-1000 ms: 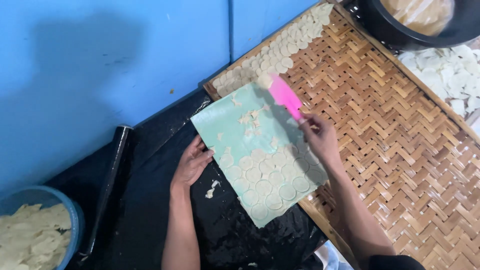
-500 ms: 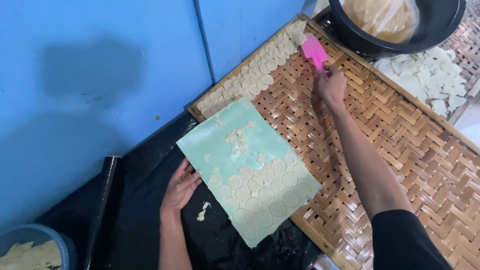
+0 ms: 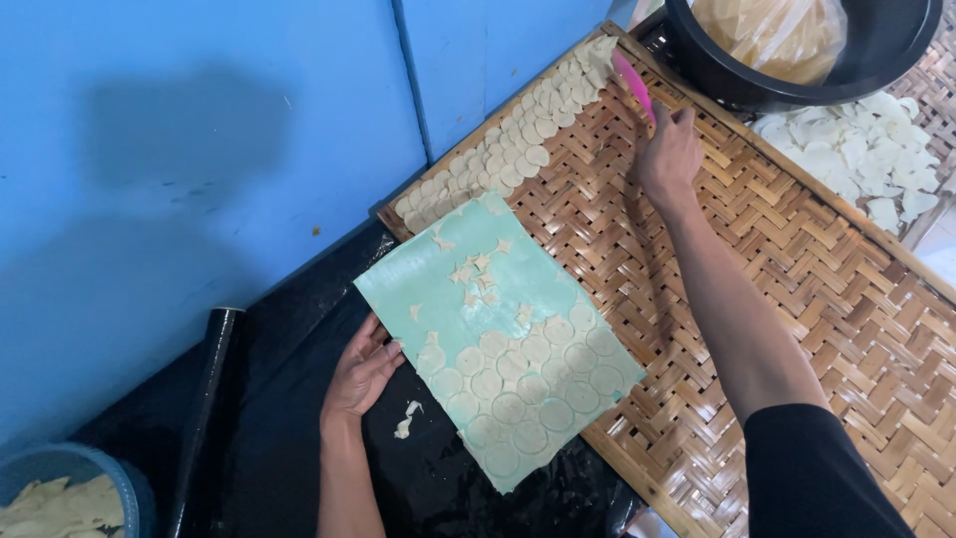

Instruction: The recorder is using a pink spatula to transfer thin dough circles from a plastic sheet onto a bamboo drying tray.

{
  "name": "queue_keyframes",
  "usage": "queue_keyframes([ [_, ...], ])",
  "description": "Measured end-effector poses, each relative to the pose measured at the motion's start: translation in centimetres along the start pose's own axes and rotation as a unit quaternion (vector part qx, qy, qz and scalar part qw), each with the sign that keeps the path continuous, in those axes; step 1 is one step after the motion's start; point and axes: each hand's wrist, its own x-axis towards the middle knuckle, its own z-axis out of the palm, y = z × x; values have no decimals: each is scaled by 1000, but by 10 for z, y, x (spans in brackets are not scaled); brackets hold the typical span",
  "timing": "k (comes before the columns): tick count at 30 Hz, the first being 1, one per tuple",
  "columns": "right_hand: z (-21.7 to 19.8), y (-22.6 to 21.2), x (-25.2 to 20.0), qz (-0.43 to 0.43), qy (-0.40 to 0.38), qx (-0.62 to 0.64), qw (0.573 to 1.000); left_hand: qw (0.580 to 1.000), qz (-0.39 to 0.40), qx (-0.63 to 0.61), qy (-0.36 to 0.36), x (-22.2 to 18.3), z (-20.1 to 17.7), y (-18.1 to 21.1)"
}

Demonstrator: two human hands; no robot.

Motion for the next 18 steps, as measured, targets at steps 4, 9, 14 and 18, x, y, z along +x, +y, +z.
queue_keyframes([
  [4,-6,0,-13,77,-36,45,995,1000,0,0,7,1,-2,-2],
  [9,-79,-71,-99,-63,-80,192,976,1000,4,-15,-12,-1,-5,-4],
  [14,-138,-121,-188,-113,-280,244,922,999,5,-31,-13,-1,-8,-8],
  [18,-150,-132,-223,-166,-340,213,901,999,15,-33,-32,2,-12,-10],
])
